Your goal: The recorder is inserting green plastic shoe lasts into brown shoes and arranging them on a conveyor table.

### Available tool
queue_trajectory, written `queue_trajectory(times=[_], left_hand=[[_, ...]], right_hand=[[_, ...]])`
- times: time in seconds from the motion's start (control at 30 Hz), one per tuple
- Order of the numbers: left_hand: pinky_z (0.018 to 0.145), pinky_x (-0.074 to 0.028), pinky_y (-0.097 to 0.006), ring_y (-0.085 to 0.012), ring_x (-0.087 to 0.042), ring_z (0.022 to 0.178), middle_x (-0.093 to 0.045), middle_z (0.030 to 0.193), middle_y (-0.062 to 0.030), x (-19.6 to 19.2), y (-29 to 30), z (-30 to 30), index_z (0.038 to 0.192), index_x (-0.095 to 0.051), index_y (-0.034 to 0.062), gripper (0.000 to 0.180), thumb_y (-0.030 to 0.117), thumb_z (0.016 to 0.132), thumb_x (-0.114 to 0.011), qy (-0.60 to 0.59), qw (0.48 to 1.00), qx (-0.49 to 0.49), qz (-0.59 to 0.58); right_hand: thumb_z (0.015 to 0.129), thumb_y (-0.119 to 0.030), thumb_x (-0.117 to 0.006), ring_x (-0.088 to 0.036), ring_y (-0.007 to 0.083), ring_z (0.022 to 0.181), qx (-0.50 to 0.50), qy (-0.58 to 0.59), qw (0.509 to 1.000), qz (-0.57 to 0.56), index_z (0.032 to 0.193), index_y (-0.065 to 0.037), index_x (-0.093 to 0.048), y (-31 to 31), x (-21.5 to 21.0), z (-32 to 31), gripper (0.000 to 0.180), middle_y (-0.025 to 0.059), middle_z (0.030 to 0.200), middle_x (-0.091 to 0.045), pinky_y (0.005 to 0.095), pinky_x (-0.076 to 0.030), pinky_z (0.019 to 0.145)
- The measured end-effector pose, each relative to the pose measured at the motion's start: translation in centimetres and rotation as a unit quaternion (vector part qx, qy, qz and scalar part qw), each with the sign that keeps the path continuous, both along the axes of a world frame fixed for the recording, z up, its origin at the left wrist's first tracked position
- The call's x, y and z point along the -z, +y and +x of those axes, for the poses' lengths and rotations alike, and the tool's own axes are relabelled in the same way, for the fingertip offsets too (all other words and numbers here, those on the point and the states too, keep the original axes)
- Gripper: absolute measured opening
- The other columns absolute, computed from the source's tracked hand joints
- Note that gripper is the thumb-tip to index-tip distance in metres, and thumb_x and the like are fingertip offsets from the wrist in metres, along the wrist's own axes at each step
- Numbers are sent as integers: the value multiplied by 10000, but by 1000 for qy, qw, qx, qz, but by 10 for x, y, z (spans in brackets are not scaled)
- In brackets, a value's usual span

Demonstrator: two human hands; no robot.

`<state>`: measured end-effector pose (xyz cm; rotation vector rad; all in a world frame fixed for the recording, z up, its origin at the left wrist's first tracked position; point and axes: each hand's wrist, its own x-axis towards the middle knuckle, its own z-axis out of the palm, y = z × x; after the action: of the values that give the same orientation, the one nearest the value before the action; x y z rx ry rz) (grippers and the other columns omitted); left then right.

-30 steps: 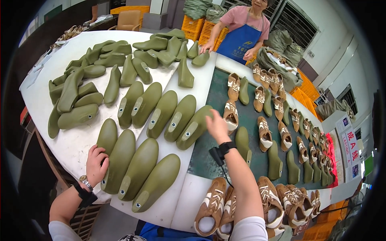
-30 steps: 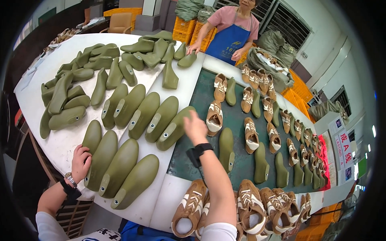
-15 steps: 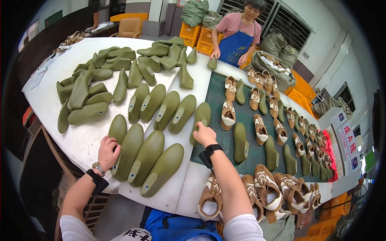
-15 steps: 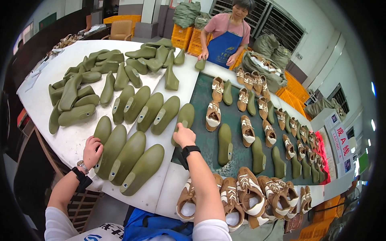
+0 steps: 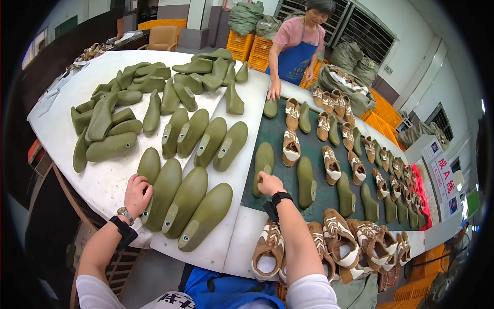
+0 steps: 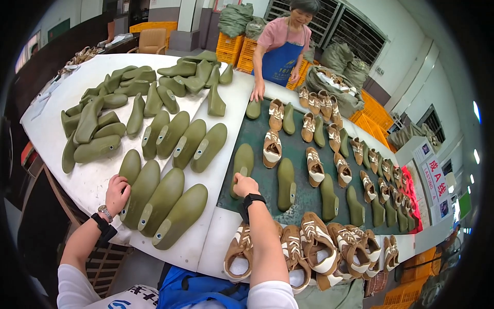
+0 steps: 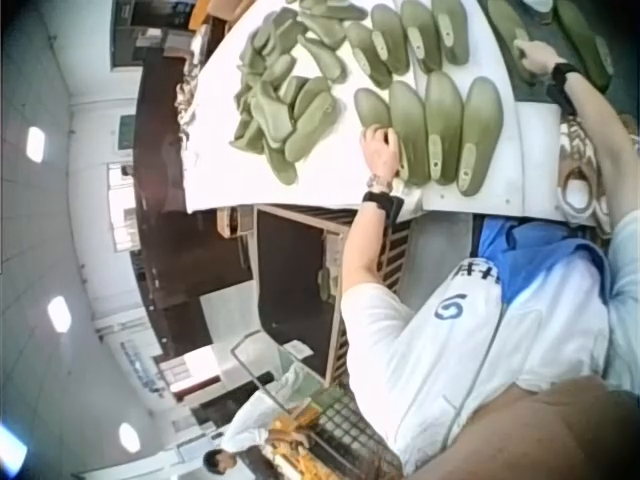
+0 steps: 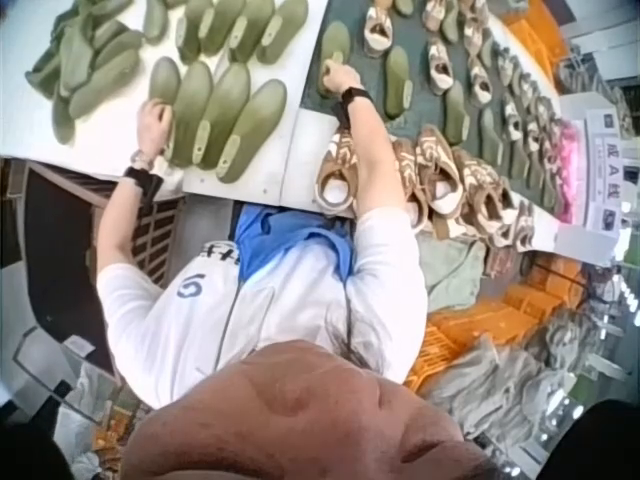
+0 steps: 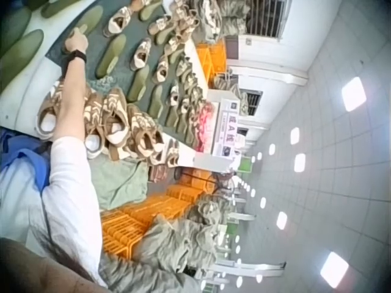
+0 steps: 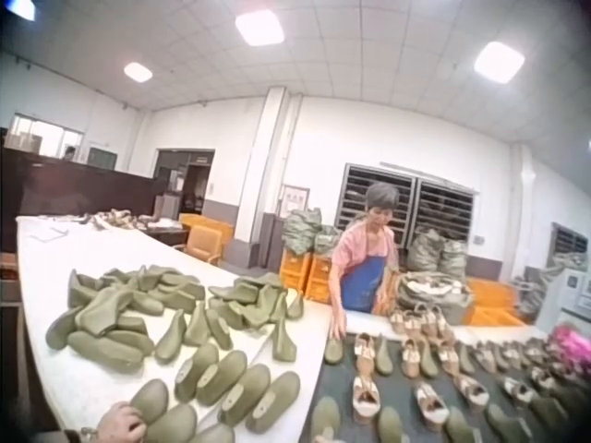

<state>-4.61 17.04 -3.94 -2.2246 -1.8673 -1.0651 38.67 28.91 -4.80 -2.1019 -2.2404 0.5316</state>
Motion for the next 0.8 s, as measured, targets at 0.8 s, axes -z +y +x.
queue_trajectory(times=[0.8], left_hand=[[968,-366,-390,-303,-509,1006,-614,893,-108,8,1,-7,740,-643,25,199,203,793,-571,13,999,-1,37]], right_hand=[[880,-174,-607,-586,106,891,-201,364,833,-364,1232,-41,-513,-309,-196,74,388,28,1045,-603,249,-484,782]])
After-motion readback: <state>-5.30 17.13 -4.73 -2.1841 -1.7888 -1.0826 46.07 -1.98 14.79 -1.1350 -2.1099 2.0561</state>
